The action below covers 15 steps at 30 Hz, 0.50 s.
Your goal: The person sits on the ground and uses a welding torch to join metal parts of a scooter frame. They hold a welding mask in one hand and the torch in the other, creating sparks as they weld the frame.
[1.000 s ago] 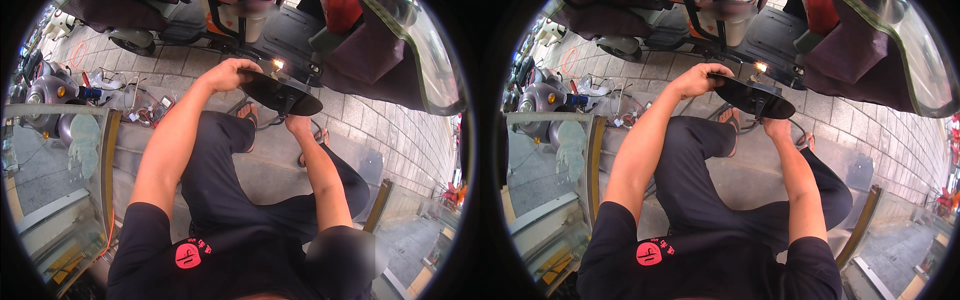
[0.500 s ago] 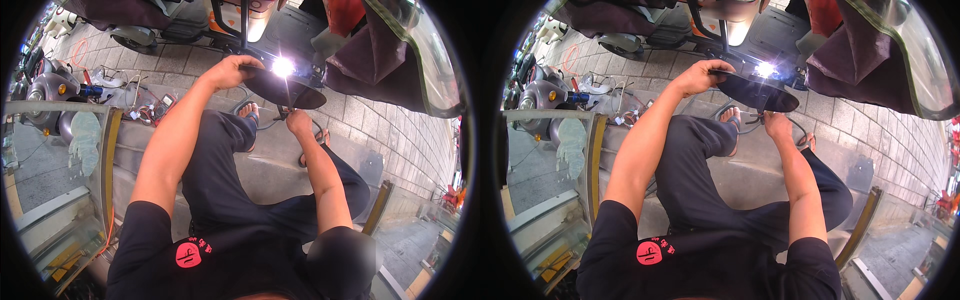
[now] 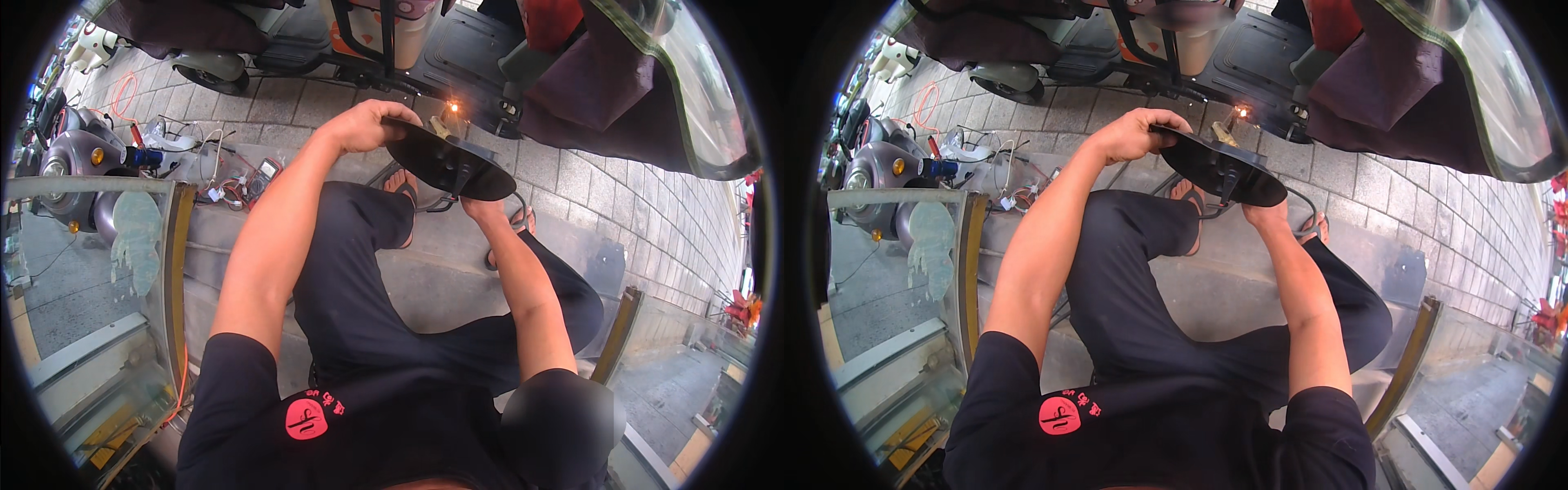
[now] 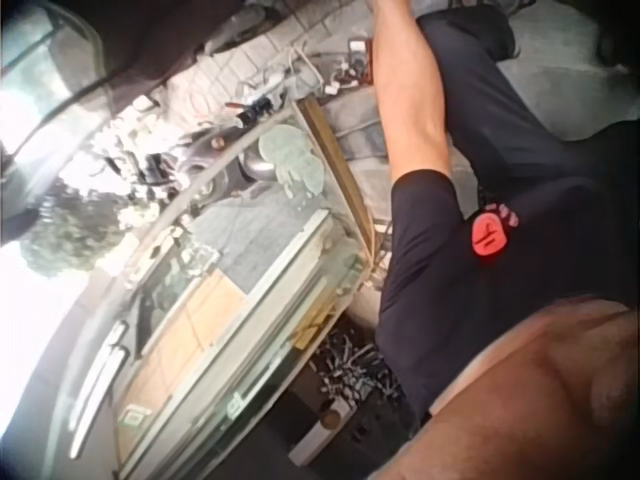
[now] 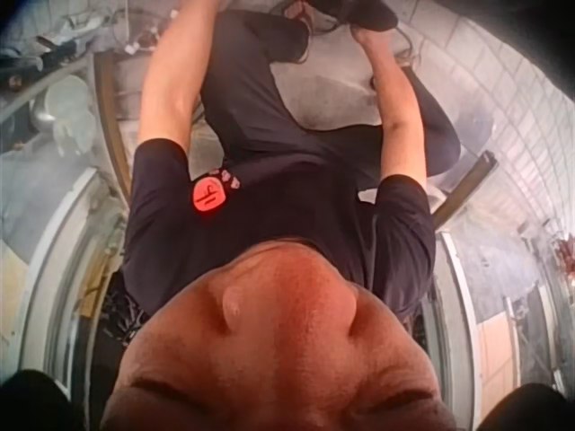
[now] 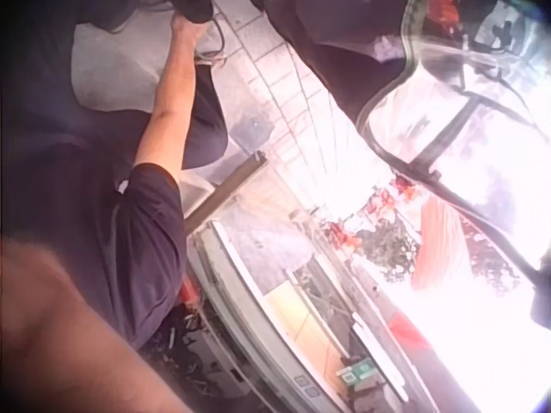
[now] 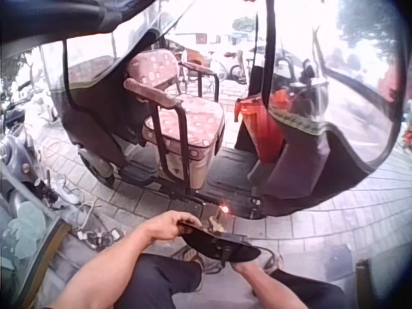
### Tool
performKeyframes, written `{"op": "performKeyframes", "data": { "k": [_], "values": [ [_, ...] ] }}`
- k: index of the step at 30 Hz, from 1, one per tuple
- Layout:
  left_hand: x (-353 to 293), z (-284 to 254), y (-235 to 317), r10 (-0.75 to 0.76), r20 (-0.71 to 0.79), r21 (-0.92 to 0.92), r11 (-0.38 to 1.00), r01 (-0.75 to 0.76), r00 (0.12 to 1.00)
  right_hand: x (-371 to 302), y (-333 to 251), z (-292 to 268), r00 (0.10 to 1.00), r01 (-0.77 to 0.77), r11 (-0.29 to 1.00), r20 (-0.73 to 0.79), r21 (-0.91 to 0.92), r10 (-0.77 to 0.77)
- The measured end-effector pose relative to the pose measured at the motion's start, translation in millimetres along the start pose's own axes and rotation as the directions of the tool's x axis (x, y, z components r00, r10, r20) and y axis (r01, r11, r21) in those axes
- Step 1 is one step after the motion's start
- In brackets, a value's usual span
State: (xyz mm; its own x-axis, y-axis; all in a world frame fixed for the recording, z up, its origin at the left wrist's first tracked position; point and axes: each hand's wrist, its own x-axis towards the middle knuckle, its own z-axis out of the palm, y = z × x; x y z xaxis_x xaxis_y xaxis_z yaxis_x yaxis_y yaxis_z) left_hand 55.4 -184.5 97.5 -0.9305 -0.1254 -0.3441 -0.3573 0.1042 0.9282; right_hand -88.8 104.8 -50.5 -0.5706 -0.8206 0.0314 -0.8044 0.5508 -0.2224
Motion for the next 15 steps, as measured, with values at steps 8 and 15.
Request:
{"op": "performKeyframes", "data": {
  "k": [8,15],
  "values": [
    [0.1,1.7,2.9,-0.017,0.013,-0.032,0.999,0.017,1.000,-5.0,19.0,11.8,0.998,0.033,0.999,0.059,-0.041,-0.030],
    [-1.2,1.4,4.3,-0.004,0.006,0.020,1.000,0.004,1.000,-1.3,19.5,11.0,0.975,-0.103,0.995,0.199,-0.001,0.101]
  ]
}}
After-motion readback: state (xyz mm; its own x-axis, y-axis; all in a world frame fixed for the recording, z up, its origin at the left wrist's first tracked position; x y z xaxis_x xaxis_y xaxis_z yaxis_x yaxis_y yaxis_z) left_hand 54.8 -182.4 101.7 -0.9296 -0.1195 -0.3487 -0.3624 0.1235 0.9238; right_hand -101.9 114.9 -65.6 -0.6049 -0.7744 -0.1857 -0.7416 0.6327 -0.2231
